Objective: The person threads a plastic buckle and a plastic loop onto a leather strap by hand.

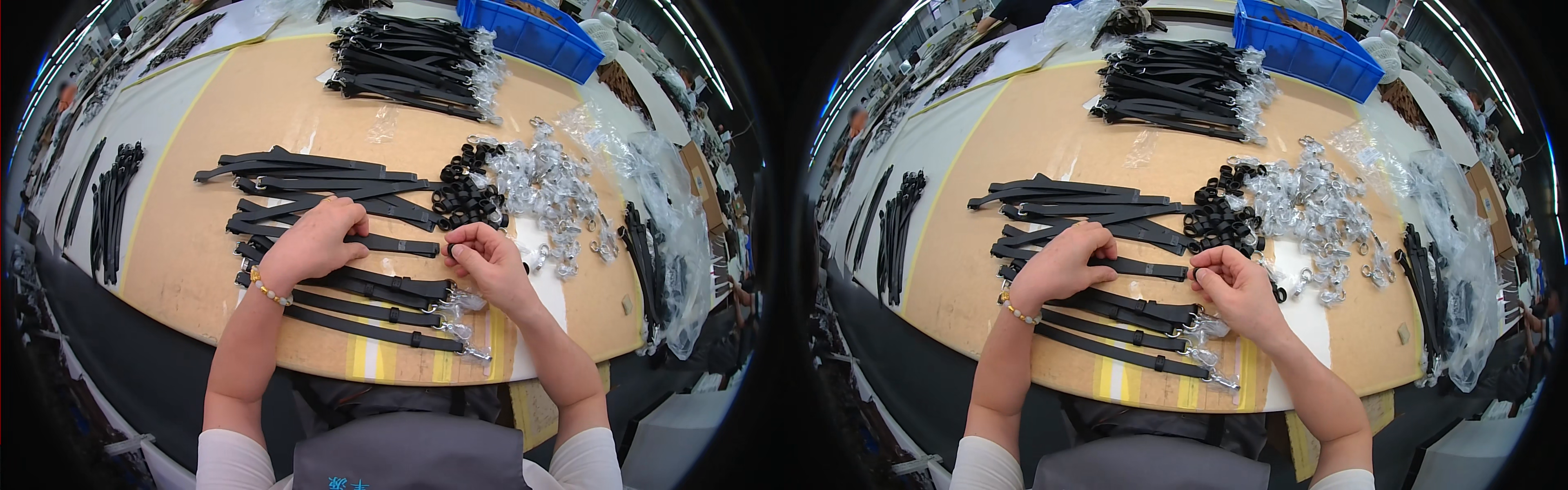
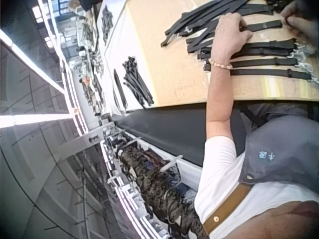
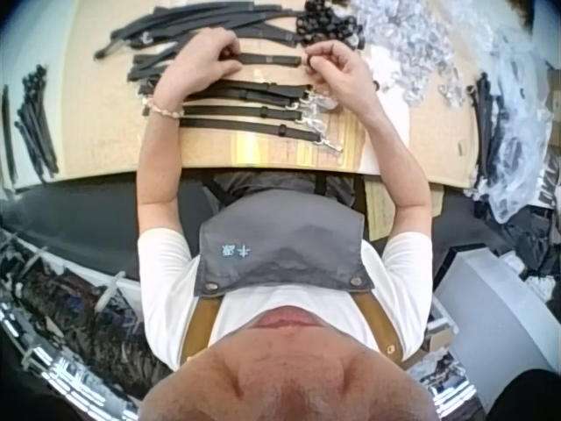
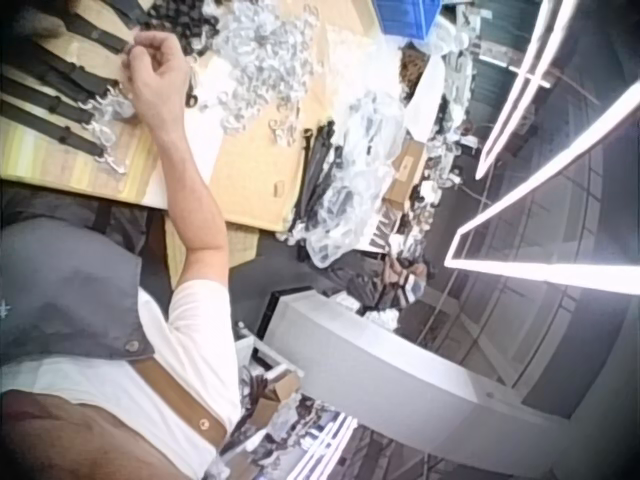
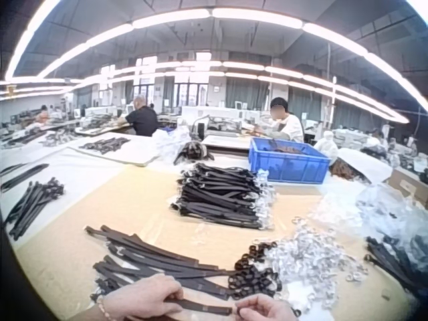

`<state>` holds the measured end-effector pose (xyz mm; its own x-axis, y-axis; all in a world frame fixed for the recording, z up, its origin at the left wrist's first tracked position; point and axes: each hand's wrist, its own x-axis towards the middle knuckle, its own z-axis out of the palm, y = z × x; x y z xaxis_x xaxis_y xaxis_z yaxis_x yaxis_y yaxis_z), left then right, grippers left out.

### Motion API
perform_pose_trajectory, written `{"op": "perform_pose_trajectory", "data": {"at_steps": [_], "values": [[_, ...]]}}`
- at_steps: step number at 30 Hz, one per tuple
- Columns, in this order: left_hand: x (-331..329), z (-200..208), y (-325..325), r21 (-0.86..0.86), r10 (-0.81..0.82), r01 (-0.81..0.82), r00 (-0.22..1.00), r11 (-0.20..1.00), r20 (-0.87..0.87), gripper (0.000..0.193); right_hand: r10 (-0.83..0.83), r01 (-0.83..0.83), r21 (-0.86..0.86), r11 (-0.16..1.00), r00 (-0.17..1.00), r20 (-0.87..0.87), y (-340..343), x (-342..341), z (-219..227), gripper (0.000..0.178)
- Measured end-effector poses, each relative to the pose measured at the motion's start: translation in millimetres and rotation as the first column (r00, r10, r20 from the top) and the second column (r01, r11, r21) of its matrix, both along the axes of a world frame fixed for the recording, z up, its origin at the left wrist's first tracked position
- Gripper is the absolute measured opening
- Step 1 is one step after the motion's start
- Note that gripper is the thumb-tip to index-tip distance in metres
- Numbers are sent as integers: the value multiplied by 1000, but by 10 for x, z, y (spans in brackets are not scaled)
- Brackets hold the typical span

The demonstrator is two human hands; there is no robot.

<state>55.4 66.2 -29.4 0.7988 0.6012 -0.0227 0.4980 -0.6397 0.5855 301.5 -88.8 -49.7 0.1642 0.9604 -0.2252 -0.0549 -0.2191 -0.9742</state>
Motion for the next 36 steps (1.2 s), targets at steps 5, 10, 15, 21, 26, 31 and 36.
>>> {"op": "perform_pose_trajectory", "data": {"at_steps": [5, 10, 15, 21, 26, 31, 36], "values": [[25, 41, -21, -14, -36, 36, 999, 999, -9, 26, -27, 25, 45, 999, 998, 61, 8, 8, -32, 18], [117, 33, -97, -9, -69, 69, 997, 998, -20, 23, -3, 4, 32, 999, 1000, -18, 23, -2, -70, 18], [148, -23, -129, -13, -114, 115, 991, 993, 71, 21, 9, -9, 14, 1000, 999, -33, 15, -10, -58, 19], [142, -52, -166, 96, -225, 217, 971, 972, 87, 22, 42, -42, 10, 999, 999, -11, 23, -31, -27, 19], [141, 89, -177, -142, -118, 127, 990, 982, 71, 20, -67, 67, 152, 986, 998, -6, 22, -17, -13, 21], [155, 69, -130, -198, -83, 118, 980, 973, 179, 18, -95, 109, 152, 982, 991, -98, 14, 30, 35, 20], [228, 106, -151, -212, -72, 150, 939, 966, 335, 27, -22, 93, 119, 989, 868, -496, 18, 126, -35, 22]]}}
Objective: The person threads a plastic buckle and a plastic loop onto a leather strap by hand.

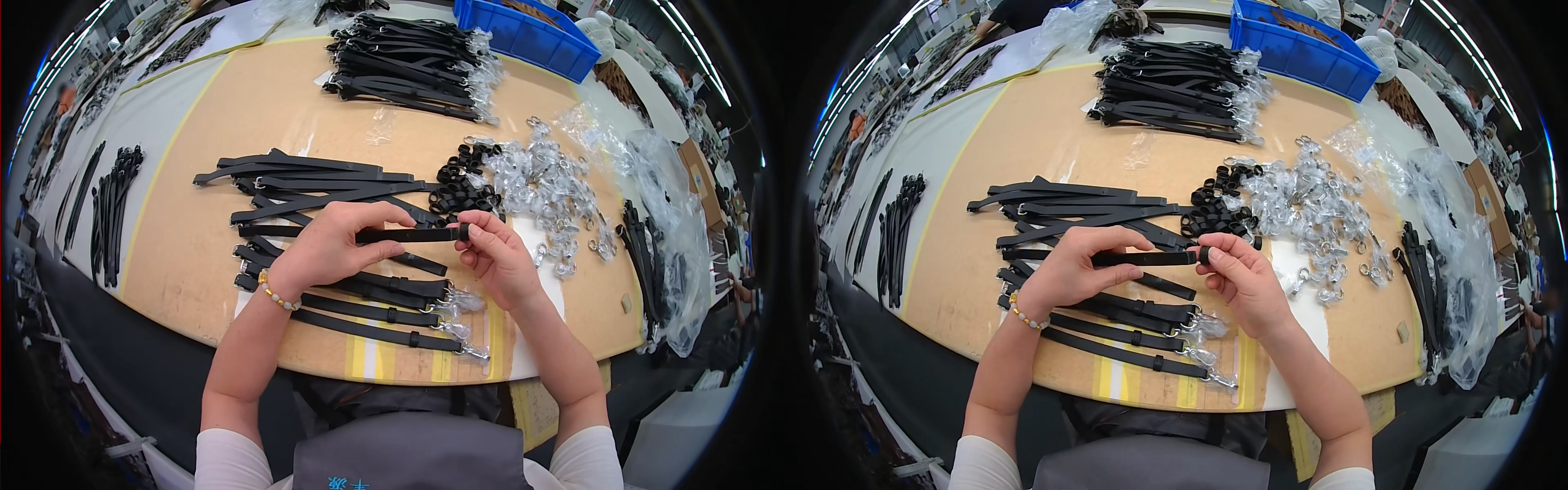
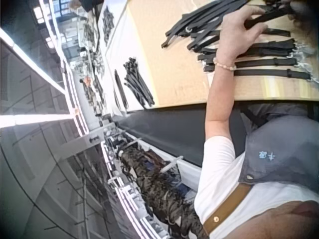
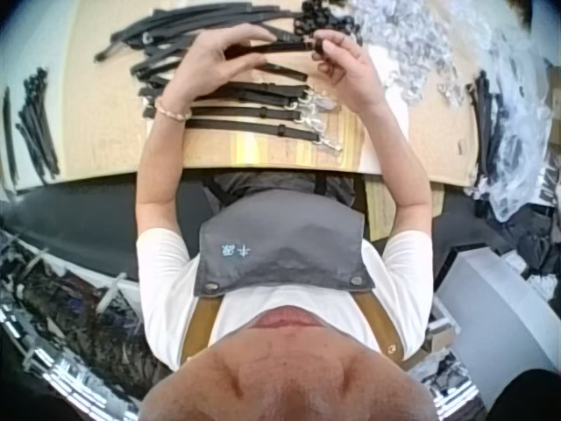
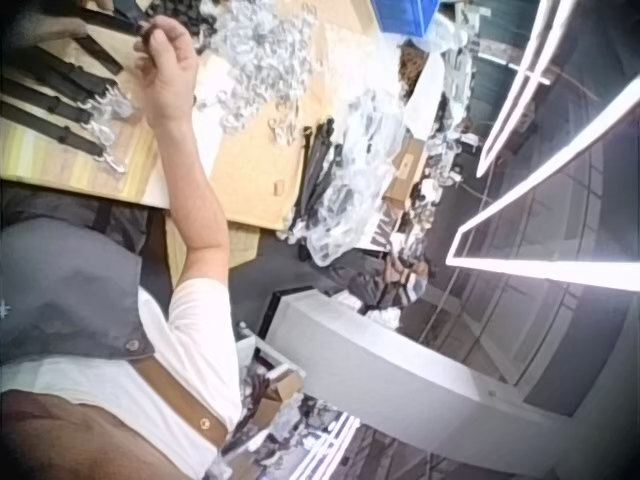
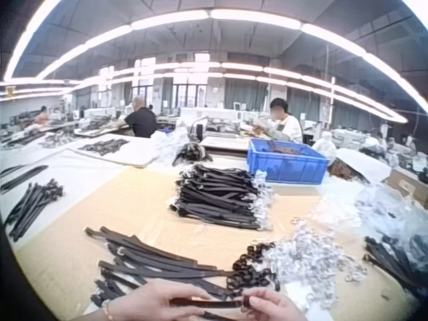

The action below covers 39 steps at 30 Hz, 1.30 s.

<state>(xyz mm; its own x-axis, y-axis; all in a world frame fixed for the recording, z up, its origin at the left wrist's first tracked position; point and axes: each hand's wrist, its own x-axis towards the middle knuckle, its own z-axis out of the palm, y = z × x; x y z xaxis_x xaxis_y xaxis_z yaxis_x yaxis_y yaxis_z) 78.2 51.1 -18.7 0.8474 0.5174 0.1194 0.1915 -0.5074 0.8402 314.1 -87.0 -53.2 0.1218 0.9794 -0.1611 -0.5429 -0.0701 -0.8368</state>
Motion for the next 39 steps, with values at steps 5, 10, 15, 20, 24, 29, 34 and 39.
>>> {"op": "perform_pose_trajectory", "data": {"at_steps": [5, 10, 15, 20, 24, 29, 34, 39], "values": [[50, -52, -24, 205, -24, -34, 963, 978, 270, 31, 64, -62, 42, 997, 996, -63, -22, 1, 22, 22], [14, -31, -26, 272, -23, -23, 987, 962, 162, 35, 84, -78, 65, 995, 992, -99, -17, -60, 70, 23], [10, -4, -35, 285, 4, -47, 988, 957, 152, 36, 86, -76, 68, 995, 986, -143, -34, -21, 42, 23], [-13, 1, -35, 304, -4, -35, 992, 952, 127, 36, 97, -92, 57, 994, 990, -105, -26, -30, 58, 23], [9, -60, -79, 307, 0, -40, 991, 951, 131, 35, 91, -90, -11, 996, 991, 99, -30, -77, 78, 24], [64, -35, -109, 482, -36, -14, 995, 876, 94, 29, 71, -71, -11, 997, 971, 229, -60, -123, 118, 29], [198, -129, -298, 340, -160, 83, 966, 937, 205, 37, 232, -232, -56, 971, 864, 446, -94, -194, 205, 46], [145, -35, -278, 115, -188, 180, 980, 977, 63, 39, -49, -84, 110, 990, 534, 844, -150, 159, 385, 51]]}}
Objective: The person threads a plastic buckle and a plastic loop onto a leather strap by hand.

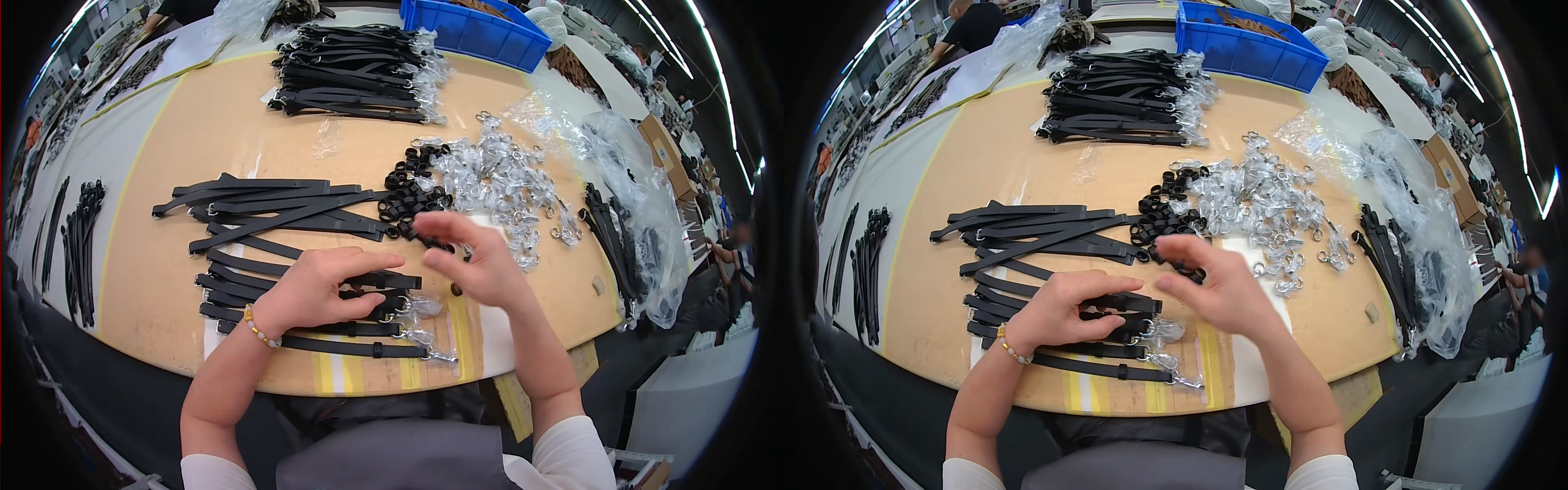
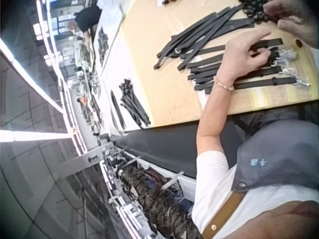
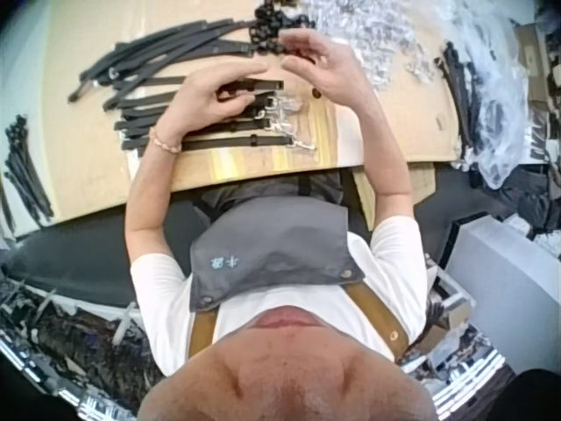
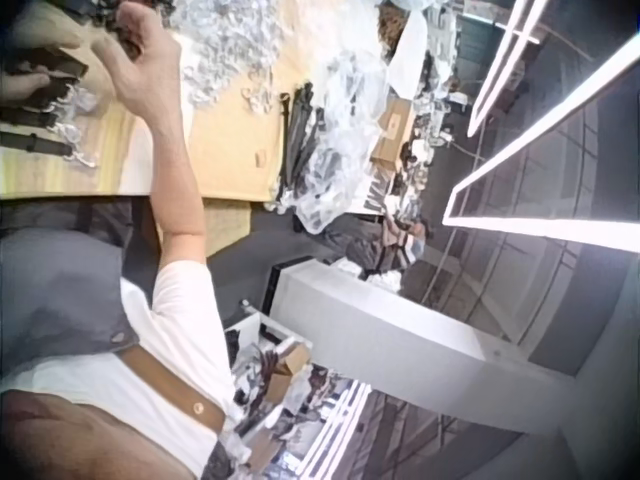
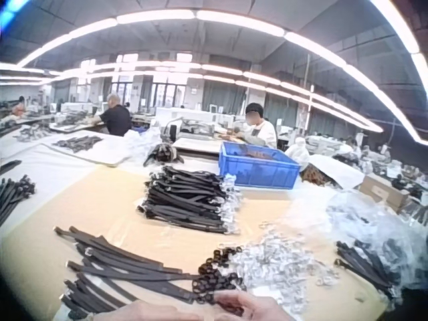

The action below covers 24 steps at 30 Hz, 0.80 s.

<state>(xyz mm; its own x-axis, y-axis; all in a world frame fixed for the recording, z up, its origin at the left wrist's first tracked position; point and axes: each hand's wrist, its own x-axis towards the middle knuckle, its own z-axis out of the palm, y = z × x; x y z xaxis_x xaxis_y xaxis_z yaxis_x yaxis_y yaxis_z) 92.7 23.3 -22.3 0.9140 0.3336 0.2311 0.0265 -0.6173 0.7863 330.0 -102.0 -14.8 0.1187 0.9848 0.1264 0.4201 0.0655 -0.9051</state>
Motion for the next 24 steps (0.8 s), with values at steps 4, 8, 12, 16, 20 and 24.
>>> {"op": "perform_pose_trajectory", "data": {"at_steps": [4, 8, 12, 16, 20, 24], "values": [[13, -234, 88, 48, 61, -61, 998, 997, 15, 32, -161, 189, -28, 982, 898, 408, -399, 794, 133, 78], [43, -219, 90, 112, 70, -66, 997, 991, -34, 30, -63, 301, -263, 917, 759, 648, -743, 878, -102, 105], [75, -243, 96, 144, 96, -94, 995, 985, -3, 30, -124, 287, -149, 946, 748, 652, -606, 433, -328, 111], [39, -218, 92, 65, 118, -116, 993, 991, -29, 29, -246, 416, -72, 907, 659, 711, -173, 206, -534, 95], [56, -196, 58, 5, 121, -121, 991, 993, -55, 28, -376, 472, 64, 880, 608, 700, 138, 289, -704, 93], [41, -179, 60, -63, 133, -139, 987, 988, -90, 27, -403, 405, 124, 906, 733, 547, 120, 446, -492, 84]]}}
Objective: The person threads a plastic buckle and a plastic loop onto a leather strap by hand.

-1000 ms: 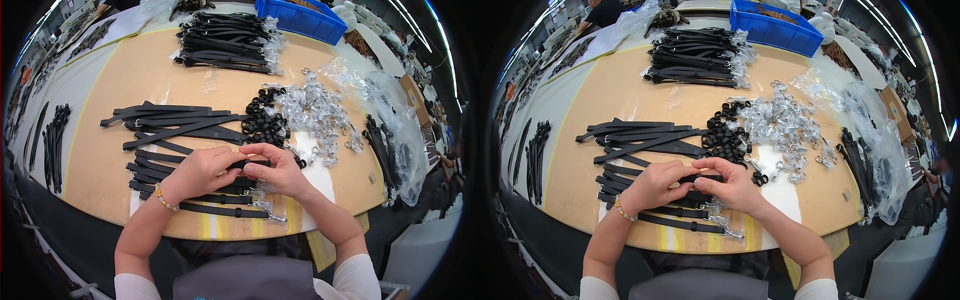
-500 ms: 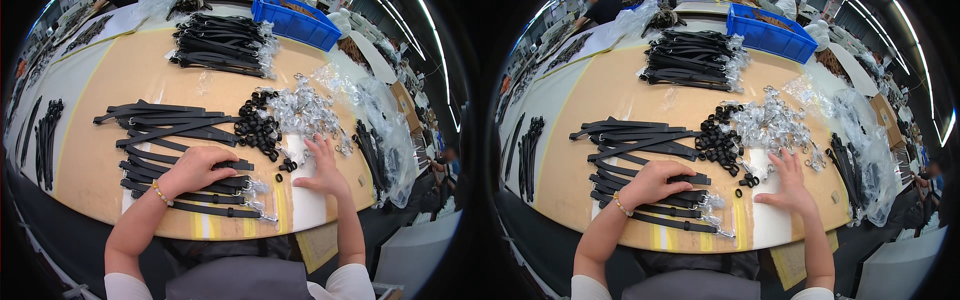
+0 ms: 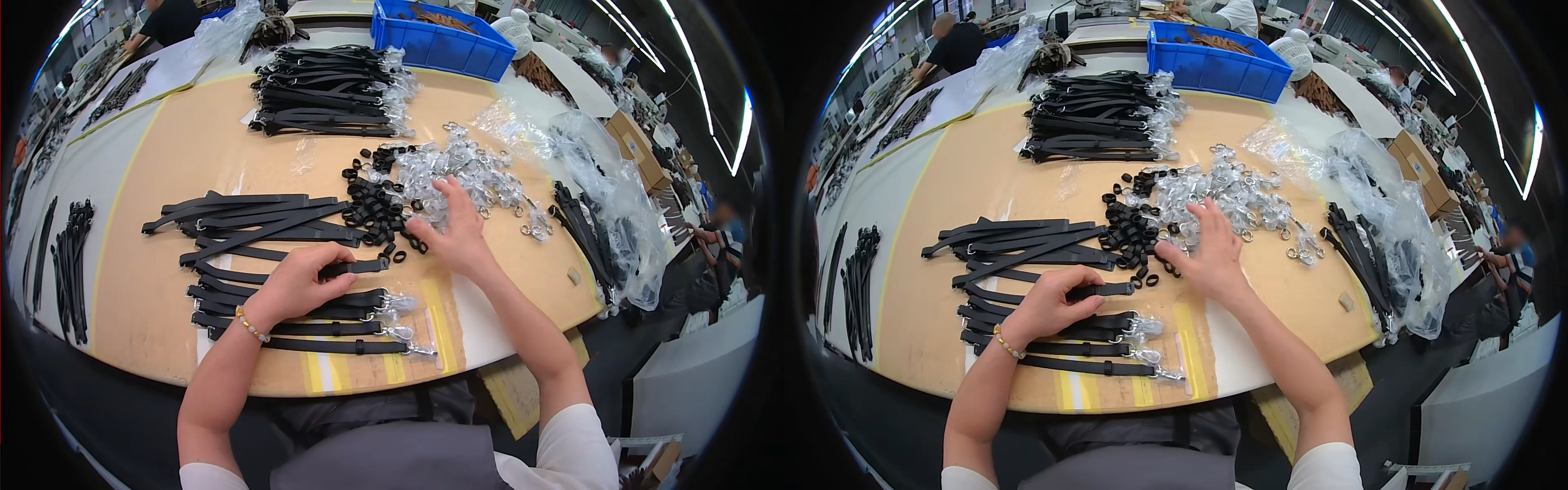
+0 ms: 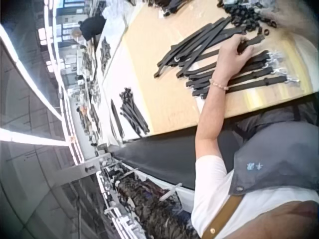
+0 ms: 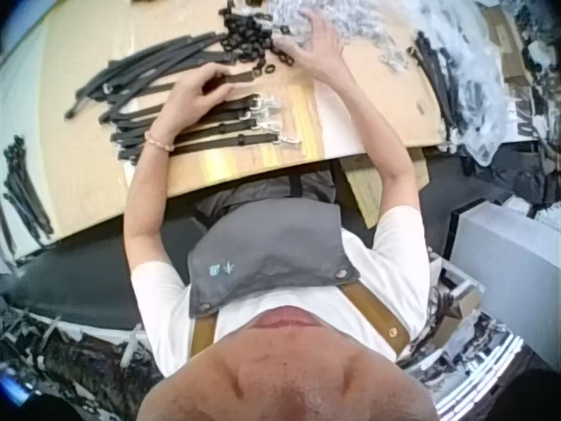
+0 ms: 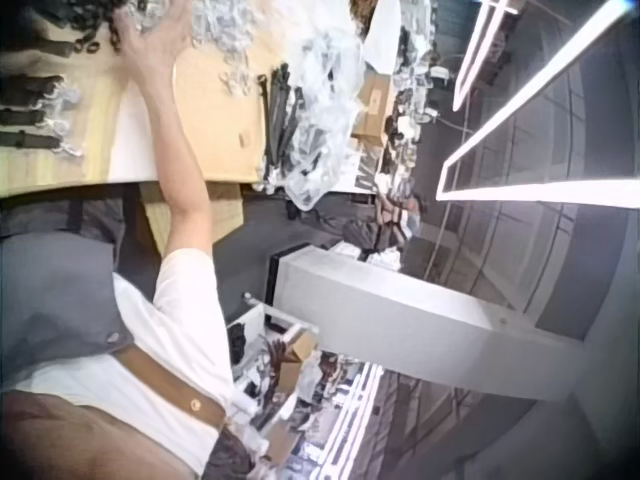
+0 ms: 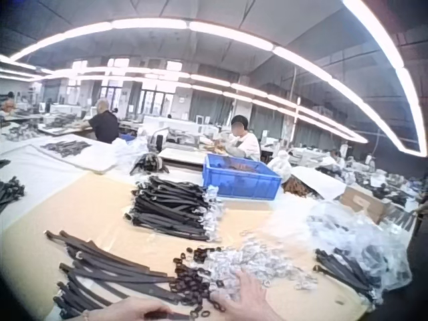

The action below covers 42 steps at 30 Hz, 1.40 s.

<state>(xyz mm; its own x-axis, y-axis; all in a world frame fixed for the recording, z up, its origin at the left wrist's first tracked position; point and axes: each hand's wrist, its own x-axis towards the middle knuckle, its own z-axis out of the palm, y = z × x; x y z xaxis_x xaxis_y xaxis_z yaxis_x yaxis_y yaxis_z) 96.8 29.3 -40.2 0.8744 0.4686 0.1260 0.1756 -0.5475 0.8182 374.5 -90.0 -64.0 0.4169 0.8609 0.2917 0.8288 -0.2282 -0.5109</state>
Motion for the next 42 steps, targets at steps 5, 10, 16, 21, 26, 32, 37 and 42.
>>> {"op": "perform_pose_trajectory", "data": {"at_steps": [5, 10, 16, 21, 26, 32, 37, 42], "values": [[-75, -12, 21, -14, 29, -28, 999, 1000, 41, 25, -410, 408, 136, 903, 912, -14, -402, 863, 182, 56], [33, 30, -9, -22, 4, -3, 999, 1000, 34, 25, -499, 500, 15, 866, 863, 71, -797, 1595, -373, 59], [10, -33, 12, 13, -51, 49, 979, 999, 196, 29, -140, 180, 74, 981, 917, -374, -409, 662, -388, 73], [12, -52, 13, -27, -53, 59, 984, 998, 169, 30, 147, 94, 240, 966, 564, -812, -371, 230, -2, 66], [14, -5, -9, -105, -67, 84, 986, 991, 151, 25, 159, 65, 312, 948, 751, -640, -462, 381, 82, 26], [-10, 55, -26, -10, -49, 52, 985, 999, 168, 26, -130, 100, -142, 985, 966, -224, -319, 113, 261, 26], [-21, 46, 3, 103, -26, 1, 969, 995, 244, 25, -155, 121, -126, 985, 938, -309, -230, 112, 268, 26], [-50, 99, -1, 95, 15, -48, 950, 994, 313, 24, -263, 221, -193, 956, 937, -230, -224, 165, 443, 29]]}}
